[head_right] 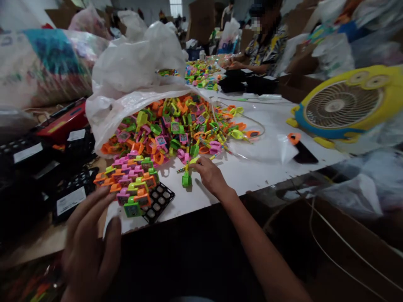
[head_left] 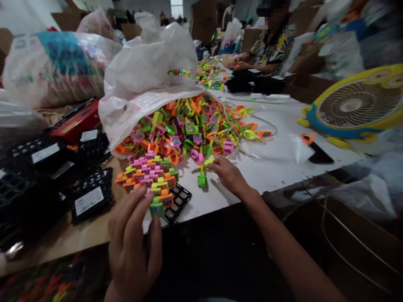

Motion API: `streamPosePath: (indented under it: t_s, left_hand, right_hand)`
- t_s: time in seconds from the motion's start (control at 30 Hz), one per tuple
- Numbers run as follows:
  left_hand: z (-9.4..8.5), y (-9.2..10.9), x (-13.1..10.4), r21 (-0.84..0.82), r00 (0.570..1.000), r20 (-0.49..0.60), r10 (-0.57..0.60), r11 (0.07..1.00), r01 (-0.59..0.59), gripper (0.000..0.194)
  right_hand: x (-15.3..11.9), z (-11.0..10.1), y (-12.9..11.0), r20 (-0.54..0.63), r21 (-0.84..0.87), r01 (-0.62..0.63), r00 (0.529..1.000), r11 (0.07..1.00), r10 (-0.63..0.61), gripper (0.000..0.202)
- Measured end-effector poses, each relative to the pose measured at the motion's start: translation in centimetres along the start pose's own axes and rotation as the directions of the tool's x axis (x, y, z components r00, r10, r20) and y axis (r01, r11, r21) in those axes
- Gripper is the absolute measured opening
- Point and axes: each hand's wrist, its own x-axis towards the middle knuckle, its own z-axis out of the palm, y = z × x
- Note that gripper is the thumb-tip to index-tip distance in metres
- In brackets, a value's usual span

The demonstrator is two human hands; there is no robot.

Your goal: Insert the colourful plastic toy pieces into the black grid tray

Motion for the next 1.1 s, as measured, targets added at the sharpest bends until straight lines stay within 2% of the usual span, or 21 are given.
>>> streamPosePath:
  t_s: [0.07,0.1,0.17,0.27,0.3,0.37,0.43,0.5,0.57,0.67,0.73,0.83,1.03,1.1]
  left_hand:
    - [2.3,-1.4,0.7,0.094,0.997,0.054,-0.055,0.994,0.05,0.046]
    - [3.4,-2.2,0.9,0.149,0.99,0.126,-0.07,0.987,0.05,0.049]
    - [5.4,-3.7,1.1,0.255,0.96,0.237,-0.15,0.963,0.088,0.057]
    - [7.0,-5.1,0.5,0.3,0.938,0.287,-0.197,0.948,0.107,0.054]
    - [7.1,-5.2,0.3,0.295,0.939,0.285,-0.195,0.949,0.108,0.052]
    - [7.1,-5.2,0.0,0.287,0.942,0.276,-0.193,0.951,0.111,0.049]
    - [6.9,-5.1,-0.1,0.285,0.94,0.277,-0.2,0.951,0.118,0.048]
    - [6.7,-5.0,0.0,0.277,0.935,0.29,-0.204,0.953,0.122,0.048]
    - [6.6,-4.9,0.1,0.267,0.931,0.304,-0.204,0.956,0.122,0.047]
    - [6.6,-4.9,0.2,0.269,0.929,0.304,-0.212,0.954,0.13,0.047]
    - [6.7,-4.9,0.1,0.268,0.929,0.297,-0.222,0.953,0.142,0.047]
    - [6.7,-4.8,0.1,0.26,0.929,0.293,-0.227,0.954,0.152,0.046]
    - [6.6,-4.8,0.2,0.262,0.922,0.307,-0.236,0.952,0.156,0.047]
    - [6.6,-4.8,0.2,0.263,0.922,0.305,-0.237,0.952,0.158,0.047]
  right_hand:
    - [0.2,1.1,-0.7,0.036,0.021,0.06,0.997,0.998,-0.061,0.028]
    - [0.2,1.7,-1.0,0.035,0.048,0.049,0.998,0.998,-0.051,0.023]
    - [-0.1,2.6,-1.4,-0.016,0.121,0.005,1.0,0.993,-0.003,0.018]
    - [-1.2,3.4,-2.1,-0.089,0.29,-0.076,0.99,0.954,0.106,0.019]
    - [-1.7,3.7,-2.5,-0.046,0.372,-0.135,0.985,0.918,0.164,0.022]
    - [-2.4,4.1,-3.8,0.146,0.541,-0.29,0.957,0.789,0.252,0.032]
    - [-2.7,4.4,-5.4,0.33,0.675,-0.402,0.915,0.619,0.234,0.043]
    - [-2.6,4.7,-6.7,0.405,0.765,-0.442,0.896,0.469,0.184,0.049]
    - [-2.5,4.9,-7.5,0.425,0.787,-0.466,0.885,0.405,0.192,0.051]
    - [-2.3,5.2,-7.5,0.415,0.709,-0.508,0.861,0.489,0.294,0.046]
    - [-2.5,5.4,-7.3,0.36,0.657,-0.531,0.844,0.535,0.397,0.043]
    - [-2.8,5.6,-7.6,0.279,0.657,-0.53,0.831,0.536,0.481,0.039]
    - [-3.0,7.4,-10.0,0.321,0.763,-0.453,0.885,0.461,0.339,0.036]
    - [-2.9,8.3,-10.5,0.325,0.758,-0.44,0.895,0.481,0.306,0.034]
